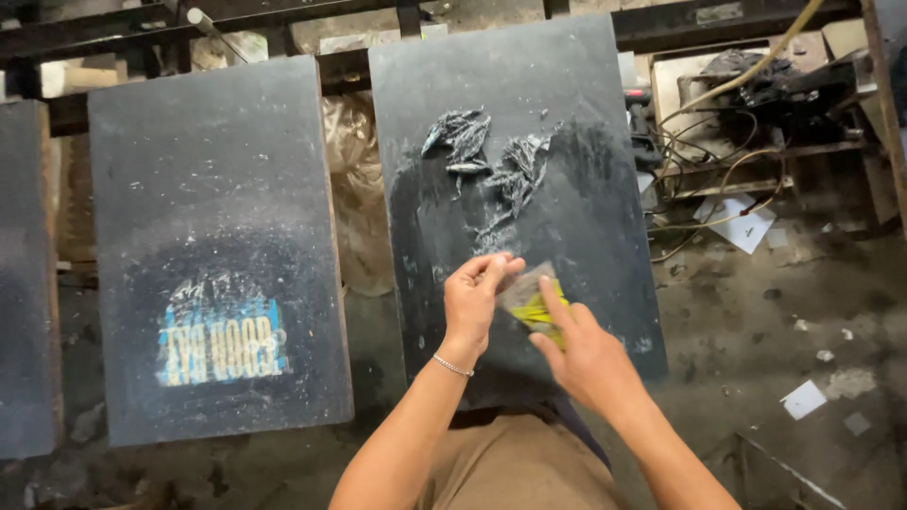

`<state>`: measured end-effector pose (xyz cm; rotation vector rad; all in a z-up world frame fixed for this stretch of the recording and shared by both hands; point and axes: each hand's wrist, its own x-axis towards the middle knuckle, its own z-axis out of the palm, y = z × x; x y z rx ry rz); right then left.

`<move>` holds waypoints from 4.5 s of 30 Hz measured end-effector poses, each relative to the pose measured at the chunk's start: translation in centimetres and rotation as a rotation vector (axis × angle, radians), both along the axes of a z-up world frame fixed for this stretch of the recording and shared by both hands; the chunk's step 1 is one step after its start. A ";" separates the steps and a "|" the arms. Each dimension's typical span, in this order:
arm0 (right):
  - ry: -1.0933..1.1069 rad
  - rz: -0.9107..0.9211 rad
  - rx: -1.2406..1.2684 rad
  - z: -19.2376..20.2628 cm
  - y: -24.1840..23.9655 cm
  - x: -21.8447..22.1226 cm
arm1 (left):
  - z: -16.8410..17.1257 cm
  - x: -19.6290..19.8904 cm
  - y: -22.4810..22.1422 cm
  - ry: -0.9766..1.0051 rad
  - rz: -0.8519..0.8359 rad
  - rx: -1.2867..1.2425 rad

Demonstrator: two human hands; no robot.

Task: Scraping residue and cleaning boards on a production line using a hand scraper.

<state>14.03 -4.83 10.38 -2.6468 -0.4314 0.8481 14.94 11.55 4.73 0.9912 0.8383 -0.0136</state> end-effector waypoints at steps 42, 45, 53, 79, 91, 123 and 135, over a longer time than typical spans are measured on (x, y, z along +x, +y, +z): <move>-0.259 0.227 -0.487 -5.0 10.0 -7.3 | -2.3 -7.1 2.7 0.522 -0.342 -0.359; -0.237 0.215 -0.494 -4.5 11.7 -4.1 | -5.6 -5.4 2.0 0.479 -0.329 -0.272; -0.131 0.268 -0.470 -6.0 13.7 6.1 | -6.1 3.7 4.3 0.419 -0.247 -0.121; -0.302 0.317 -0.430 -5.2 6.5 -3.6 | -4.7 -5.5 -2.3 0.485 -0.101 -0.380; -0.192 0.384 -0.443 -6.2 10.8 8.5 | -9.8 4.6 0.2 0.397 -0.083 -0.116; -0.309 0.362 -0.395 -8.1 10.8 10.1 | -12.6 5.7 0.8 0.130 0.064 -0.222; -0.123 0.095 -0.508 -1.3 5.3 -2.8 | -9.4 -6.8 -6.6 0.287 -0.283 -0.275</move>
